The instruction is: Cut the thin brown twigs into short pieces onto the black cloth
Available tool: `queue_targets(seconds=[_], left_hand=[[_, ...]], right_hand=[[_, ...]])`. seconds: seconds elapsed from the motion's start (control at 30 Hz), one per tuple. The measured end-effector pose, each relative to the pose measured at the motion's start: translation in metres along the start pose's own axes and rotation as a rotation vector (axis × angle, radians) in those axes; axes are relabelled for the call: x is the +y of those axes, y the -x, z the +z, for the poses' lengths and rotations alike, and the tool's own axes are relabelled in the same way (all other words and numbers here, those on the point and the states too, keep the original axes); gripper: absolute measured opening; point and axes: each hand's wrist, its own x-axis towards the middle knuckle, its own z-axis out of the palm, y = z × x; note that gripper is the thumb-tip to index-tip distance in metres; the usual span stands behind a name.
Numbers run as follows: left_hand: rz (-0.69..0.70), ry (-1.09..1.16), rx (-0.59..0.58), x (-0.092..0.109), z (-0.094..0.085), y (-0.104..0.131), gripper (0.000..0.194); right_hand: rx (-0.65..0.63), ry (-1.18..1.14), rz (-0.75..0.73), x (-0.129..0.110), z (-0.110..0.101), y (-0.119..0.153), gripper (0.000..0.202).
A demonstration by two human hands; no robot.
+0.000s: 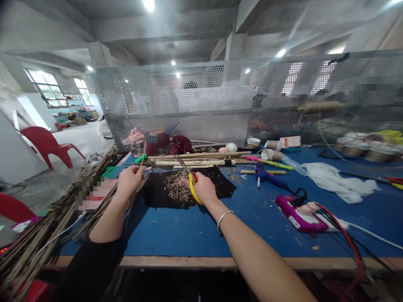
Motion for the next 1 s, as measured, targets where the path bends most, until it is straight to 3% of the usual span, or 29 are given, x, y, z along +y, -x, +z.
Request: queue_targets(seconds=[0.17, 0.3, 0.43, 0.5, 0.77, 1.0], left_hand=[[-0.318, 1.067, -0.138, 0.019, -0.004, 0.002, 0.015], [-0.418, 1.423, -0.266, 0.038, 0.020, 0.007, 0.008], [-0.379, 1.527, -0.268, 0.061, 0.052, 0.011, 0.012], [-0.365, 1.526, -0.288, 0.067, 0.063, 0.012, 0.013], [-0.340, 1.482, -0.437, 0.055, 0.068, 0.024, 0.014], [-0.351, 1.355, -0.351, 0.055, 0.066, 0.031, 0.015]], right_hand=[[0.016, -0.091, 0.010, -0.001, 0.002, 0.000, 0.039], [-0.031, -0.463, -0.072, -0.007, -0.002, 0.004, 0.039], [-0.334, -0.979, -0.117, -0.013, -0.006, 0.010, 0.040], [-0.388, -1.145, -0.074, -0.013, -0.006, 0.009, 0.037], [-0.184, -1.603, 0.050, -0.006, -0.002, -0.002, 0.026], [-0.162, -1.653, 0.022, -0.015, -0.003, 0.004, 0.020]])
